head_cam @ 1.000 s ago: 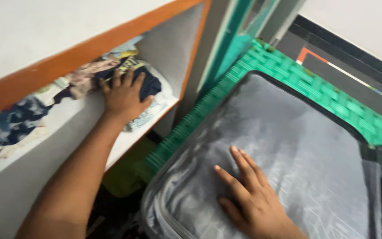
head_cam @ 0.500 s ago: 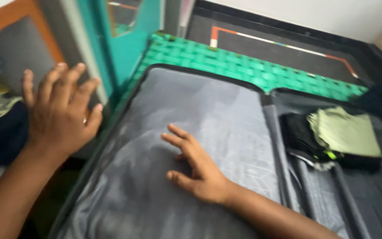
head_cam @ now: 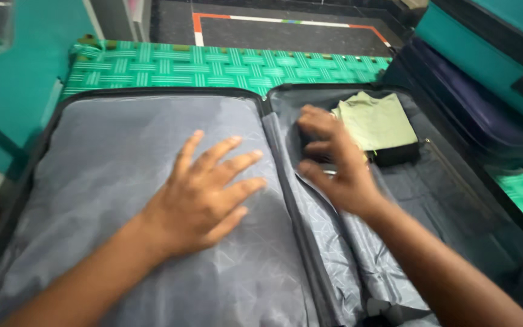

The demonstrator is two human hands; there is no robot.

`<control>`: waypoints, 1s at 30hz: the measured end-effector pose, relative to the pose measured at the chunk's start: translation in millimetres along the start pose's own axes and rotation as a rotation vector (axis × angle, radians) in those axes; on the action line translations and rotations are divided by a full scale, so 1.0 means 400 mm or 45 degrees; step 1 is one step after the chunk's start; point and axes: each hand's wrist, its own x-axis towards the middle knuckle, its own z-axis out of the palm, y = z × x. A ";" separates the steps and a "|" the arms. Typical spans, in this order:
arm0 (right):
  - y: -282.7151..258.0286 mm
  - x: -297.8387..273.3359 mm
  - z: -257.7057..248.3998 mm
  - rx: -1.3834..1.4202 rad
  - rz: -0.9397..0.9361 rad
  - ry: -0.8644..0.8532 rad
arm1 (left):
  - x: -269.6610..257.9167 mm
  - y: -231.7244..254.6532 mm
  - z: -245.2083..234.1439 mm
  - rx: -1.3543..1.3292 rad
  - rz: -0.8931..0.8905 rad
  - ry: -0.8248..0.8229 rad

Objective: The person unloads a suitcase by hand, removing various items of clothing and placing them onto nearby shelves.

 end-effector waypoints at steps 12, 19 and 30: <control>0.406 -0.046 -0.256 -0.615 0.371 0.117 | 0.069 0.087 0.180 -0.376 0.068 -0.276; 0.459 -0.085 -0.163 -1.150 0.982 -0.818 | 0.059 0.084 0.165 -0.367 -0.114 -0.188; 0.595 -0.203 -0.133 -1.025 0.510 -0.347 | 0.047 0.091 0.143 -0.439 -0.171 -0.211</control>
